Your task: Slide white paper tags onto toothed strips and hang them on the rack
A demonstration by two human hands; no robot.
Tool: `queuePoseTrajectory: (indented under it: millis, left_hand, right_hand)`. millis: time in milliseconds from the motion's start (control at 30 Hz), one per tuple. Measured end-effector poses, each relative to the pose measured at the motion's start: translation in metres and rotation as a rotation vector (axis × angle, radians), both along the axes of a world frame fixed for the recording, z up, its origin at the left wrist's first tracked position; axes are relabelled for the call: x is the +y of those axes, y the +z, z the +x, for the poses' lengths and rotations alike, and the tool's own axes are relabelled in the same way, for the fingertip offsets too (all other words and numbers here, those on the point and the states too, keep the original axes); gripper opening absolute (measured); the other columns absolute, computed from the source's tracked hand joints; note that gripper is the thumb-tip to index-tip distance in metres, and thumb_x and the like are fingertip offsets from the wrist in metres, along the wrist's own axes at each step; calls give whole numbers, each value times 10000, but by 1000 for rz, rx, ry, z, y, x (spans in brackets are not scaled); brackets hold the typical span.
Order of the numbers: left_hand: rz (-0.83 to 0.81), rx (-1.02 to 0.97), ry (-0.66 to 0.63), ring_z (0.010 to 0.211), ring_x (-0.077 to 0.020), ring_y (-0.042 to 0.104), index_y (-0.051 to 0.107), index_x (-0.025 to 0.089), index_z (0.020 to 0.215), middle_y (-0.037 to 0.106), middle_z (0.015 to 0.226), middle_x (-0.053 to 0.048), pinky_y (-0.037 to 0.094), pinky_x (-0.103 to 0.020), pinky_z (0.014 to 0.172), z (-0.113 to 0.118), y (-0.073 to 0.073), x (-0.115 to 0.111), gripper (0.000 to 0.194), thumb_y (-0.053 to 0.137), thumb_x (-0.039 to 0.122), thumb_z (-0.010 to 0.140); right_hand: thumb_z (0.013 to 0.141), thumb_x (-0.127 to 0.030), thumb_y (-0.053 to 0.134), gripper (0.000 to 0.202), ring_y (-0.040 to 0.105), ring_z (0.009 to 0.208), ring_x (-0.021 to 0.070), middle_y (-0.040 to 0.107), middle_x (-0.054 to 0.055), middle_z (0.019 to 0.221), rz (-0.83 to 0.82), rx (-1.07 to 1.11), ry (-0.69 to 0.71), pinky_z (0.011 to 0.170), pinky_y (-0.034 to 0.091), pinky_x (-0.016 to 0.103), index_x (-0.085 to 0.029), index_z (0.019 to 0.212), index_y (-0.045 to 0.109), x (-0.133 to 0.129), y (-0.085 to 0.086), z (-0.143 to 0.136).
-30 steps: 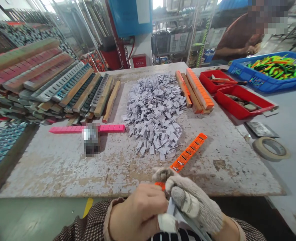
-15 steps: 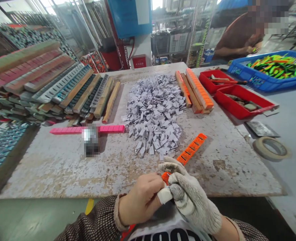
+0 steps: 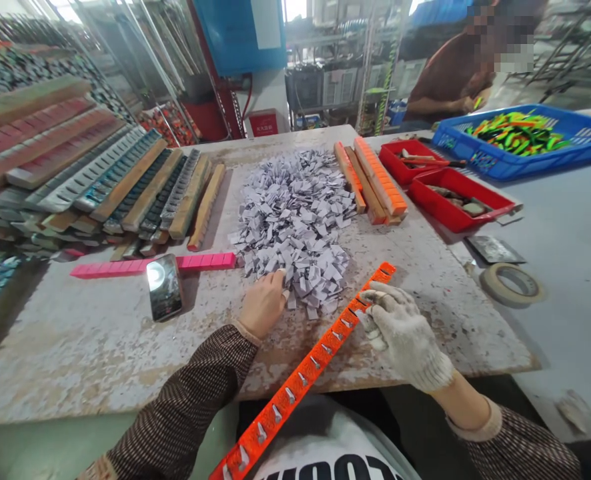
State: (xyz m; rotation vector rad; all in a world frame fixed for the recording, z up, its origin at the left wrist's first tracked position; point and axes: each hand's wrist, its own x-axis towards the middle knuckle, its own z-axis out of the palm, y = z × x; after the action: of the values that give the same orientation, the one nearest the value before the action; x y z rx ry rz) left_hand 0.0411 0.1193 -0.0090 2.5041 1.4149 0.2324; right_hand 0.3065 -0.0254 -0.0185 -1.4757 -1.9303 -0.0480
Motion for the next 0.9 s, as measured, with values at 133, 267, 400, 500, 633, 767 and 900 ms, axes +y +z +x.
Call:
queuePoseTrajectory:
  millis: [133,267,400,500,633,767,900]
  left_hand:
    - [-60,-38,-13,1138,-319,637,525,159,1306,665,1191,-156,488,-422,985,2,-2,6,418,589,98,898]
    - [-134,-154,-6,1100,-279,653,492,196,1342,628,1261,-135,501,-380,953,-2,-4,11,514,597,69,855]
    - [-213,-317,10,948,-219,654,510,198,1301,644,1126,-78,505,-349,892,-11,-7,11,467,582,80,854]
    - [-291,-447,15,827,-193,626,587,184,1163,640,911,-22,501,-322,814,-22,-8,7,316,596,117,854]
    - [-398,-640,36,806,-182,627,642,175,953,657,863,-27,507,-301,766,-38,-10,-4,115,642,188,838]
    - [-504,-842,72,853,-189,681,602,174,935,691,898,-45,553,-313,796,-44,-5,-22,137,647,285,869]
    - [-814,-1203,115,870,-171,692,605,176,912,696,916,-32,565,-332,875,-33,14,-49,271,788,358,829]
  right_hand:
    - [1027,-145,511,138,539,1319,341,652,129,1263,53,-233,45,1102,442,569,-191,944,611,8,-2,-2]
    - [1008,-105,494,163,568,1259,362,664,161,1157,15,-315,89,1062,481,567,-133,1002,655,19,0,-5]
    - [946,-81,491,181,597,1194,385,673,174,1093,-65,-354,128,1011,514,581,-109,983,666,28,5,-7]
    - [945,-89,484,176,592,1194,387,671,162,1080,-82,-350,159,1006,523,583,-126,961,656,33,5,-4]
    - [1010,-152,489,144,597,1185,357,655,145,1116,-50,-317,184,987,540,555,-163,940,614,33,-4,5]
    - [1043,-250,525,122,565,1250,376,617,162,1234,21,-235,88,991,529,578,-192,941,559,24,-2,3]
    - [1020,-257,569,93,516,1324,373,597,156,1320,87,37,64,1036,513,582,-207,1097,579,16,14,-36]
